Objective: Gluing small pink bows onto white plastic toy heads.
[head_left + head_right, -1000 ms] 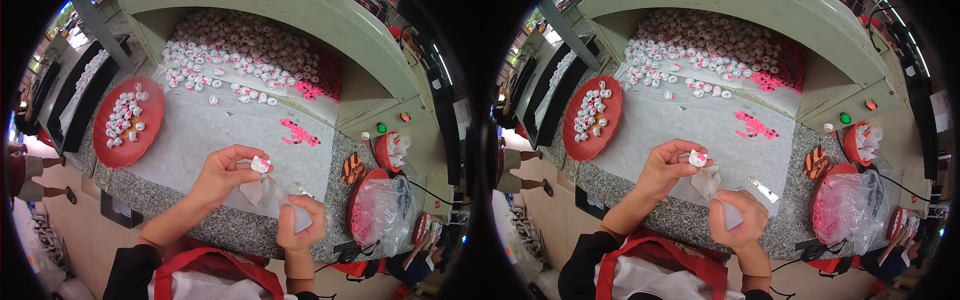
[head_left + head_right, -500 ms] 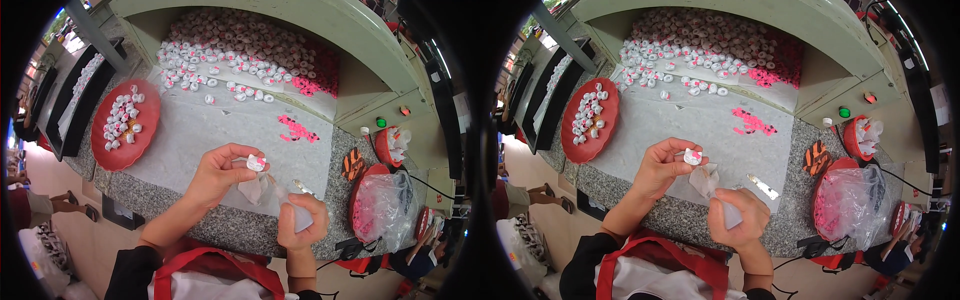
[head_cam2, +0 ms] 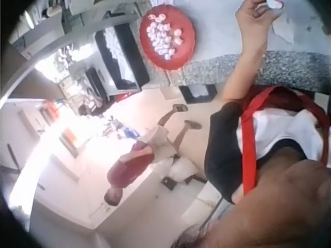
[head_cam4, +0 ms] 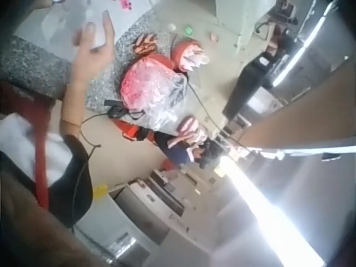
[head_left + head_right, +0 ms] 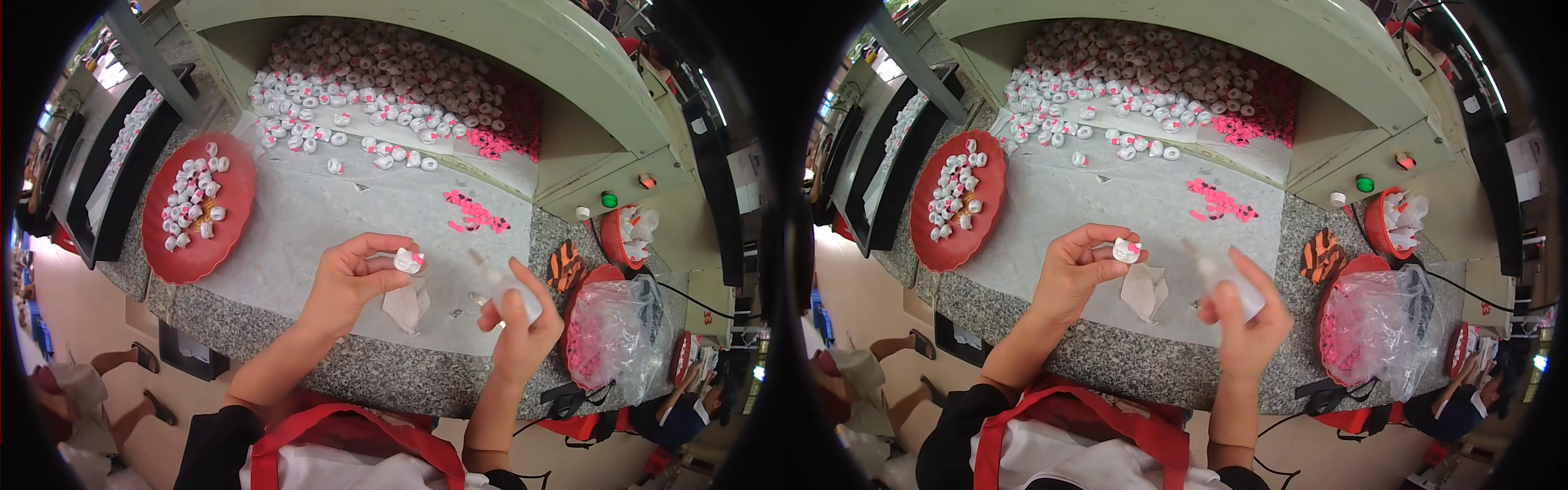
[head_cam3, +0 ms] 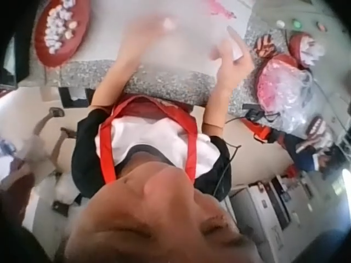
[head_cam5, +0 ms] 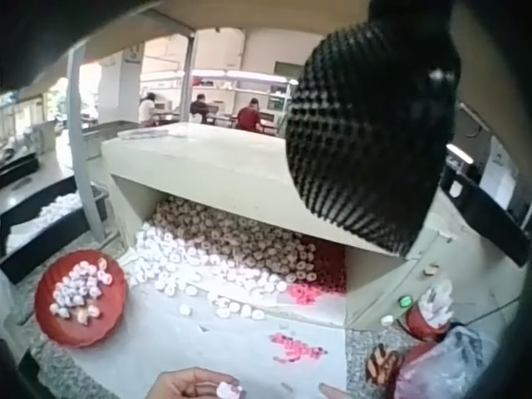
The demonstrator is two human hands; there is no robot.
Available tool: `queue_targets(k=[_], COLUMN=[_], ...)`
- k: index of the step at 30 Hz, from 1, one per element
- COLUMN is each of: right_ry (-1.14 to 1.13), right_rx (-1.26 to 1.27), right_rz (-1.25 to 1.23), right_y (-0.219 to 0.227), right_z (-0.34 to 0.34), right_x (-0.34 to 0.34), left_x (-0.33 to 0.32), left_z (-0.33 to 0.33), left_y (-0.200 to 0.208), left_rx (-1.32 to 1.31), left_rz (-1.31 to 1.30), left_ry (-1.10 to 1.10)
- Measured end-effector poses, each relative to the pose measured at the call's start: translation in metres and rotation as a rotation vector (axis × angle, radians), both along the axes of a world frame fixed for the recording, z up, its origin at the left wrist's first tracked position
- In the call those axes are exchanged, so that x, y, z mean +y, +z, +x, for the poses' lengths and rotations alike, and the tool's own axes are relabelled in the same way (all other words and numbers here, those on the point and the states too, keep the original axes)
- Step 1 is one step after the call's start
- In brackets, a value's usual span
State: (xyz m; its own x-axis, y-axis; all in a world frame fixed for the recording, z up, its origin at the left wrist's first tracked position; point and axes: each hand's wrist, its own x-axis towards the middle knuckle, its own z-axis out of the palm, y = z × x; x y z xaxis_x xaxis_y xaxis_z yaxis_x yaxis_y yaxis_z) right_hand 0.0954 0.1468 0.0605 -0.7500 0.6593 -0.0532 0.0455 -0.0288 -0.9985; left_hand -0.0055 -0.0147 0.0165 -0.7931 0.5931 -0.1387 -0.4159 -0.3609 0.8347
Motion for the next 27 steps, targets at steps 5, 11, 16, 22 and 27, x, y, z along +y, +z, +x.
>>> queue_targets(k=[5, 11, 16, 22, 27], right_ry=[0.173, 0.157, 0.117, 0.169, 0.191], right_rx=[-0.306, -0.562, -0.439, -0.467, -0.289], right_rz=[0.229, 1.149, 0.593, 1.032, 0.819], right_y=[-0.068, -0.084, -0.081, -0.078, -0.064], right_z=[-0.049, -0.09, -0.041, -0.035, -0.021], right_x=[0.043, 0.043, 0.032, 0.032, 0.038], left_x=[0.003, 0.006, 0.006, 0.017, 0.019], left_z=[0.005, 0.002, 0.004, 0.006, 0.01], left_y=[0.004, -0.002, -0.008, -0.012, -0.015], left_rx=[-0.008, -0.009, -0.005, 0.033, 0.075], left_rz=[0.01, -0.013, -0.061, -0.145, -0.167], left_ry=[0.001, 0.057, 0.053, 0.067, 0.044])
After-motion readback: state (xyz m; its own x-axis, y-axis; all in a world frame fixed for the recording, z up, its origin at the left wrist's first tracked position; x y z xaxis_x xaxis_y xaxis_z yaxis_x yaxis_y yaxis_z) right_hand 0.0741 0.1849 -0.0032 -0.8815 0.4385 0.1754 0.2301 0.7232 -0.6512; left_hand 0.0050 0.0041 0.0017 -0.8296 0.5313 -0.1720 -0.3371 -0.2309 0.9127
